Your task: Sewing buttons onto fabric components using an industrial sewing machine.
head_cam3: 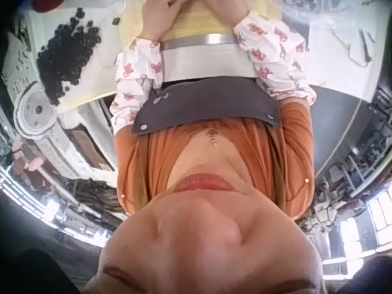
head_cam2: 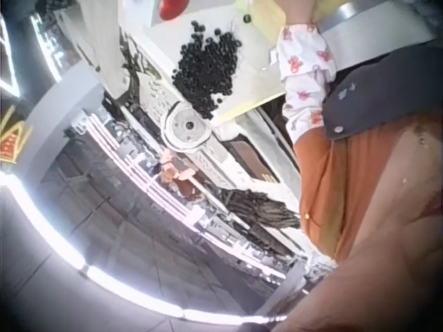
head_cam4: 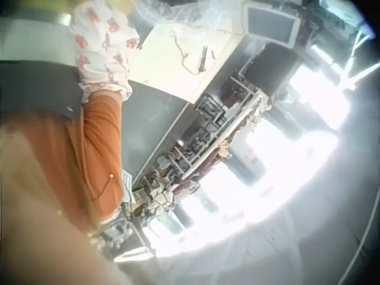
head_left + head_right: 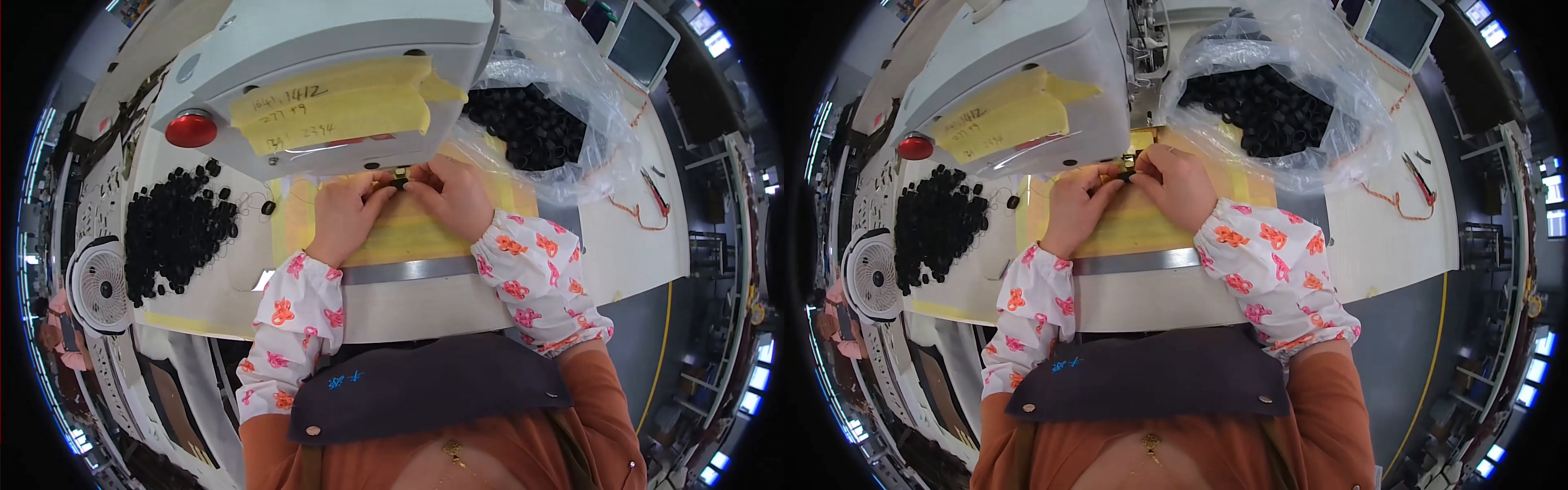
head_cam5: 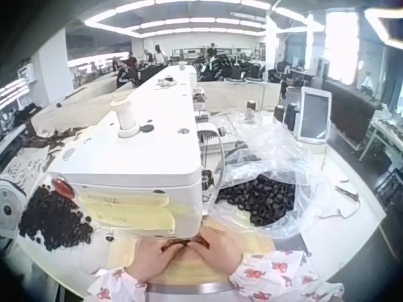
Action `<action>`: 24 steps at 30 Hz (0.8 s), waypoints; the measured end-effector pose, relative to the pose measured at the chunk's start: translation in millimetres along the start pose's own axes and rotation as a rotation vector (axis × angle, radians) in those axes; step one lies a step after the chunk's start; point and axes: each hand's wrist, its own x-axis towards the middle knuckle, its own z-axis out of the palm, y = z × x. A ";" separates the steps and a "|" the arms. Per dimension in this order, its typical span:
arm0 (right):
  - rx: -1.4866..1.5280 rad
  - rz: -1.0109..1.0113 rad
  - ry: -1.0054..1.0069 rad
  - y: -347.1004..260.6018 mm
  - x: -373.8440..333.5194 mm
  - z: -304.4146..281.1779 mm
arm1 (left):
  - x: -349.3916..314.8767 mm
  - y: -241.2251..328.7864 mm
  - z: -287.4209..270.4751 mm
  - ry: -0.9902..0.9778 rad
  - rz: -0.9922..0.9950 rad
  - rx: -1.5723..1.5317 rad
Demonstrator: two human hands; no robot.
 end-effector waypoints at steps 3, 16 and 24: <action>-0.175 -0.213 0.174 8.6 -1.2 3.4 | 3.5 5.2 3.6 0.000 -0.065 0.089; -0.287 -0.215 0.247 8.8 4.8 10.5 | 6.7 -8.1 12.5 0.056 -0.188 -0.026; -0.339 -0.234 0.265 13.0 5.6 13.1 | 9.6 -11.1 11.0 0.038 -0.164 -0.090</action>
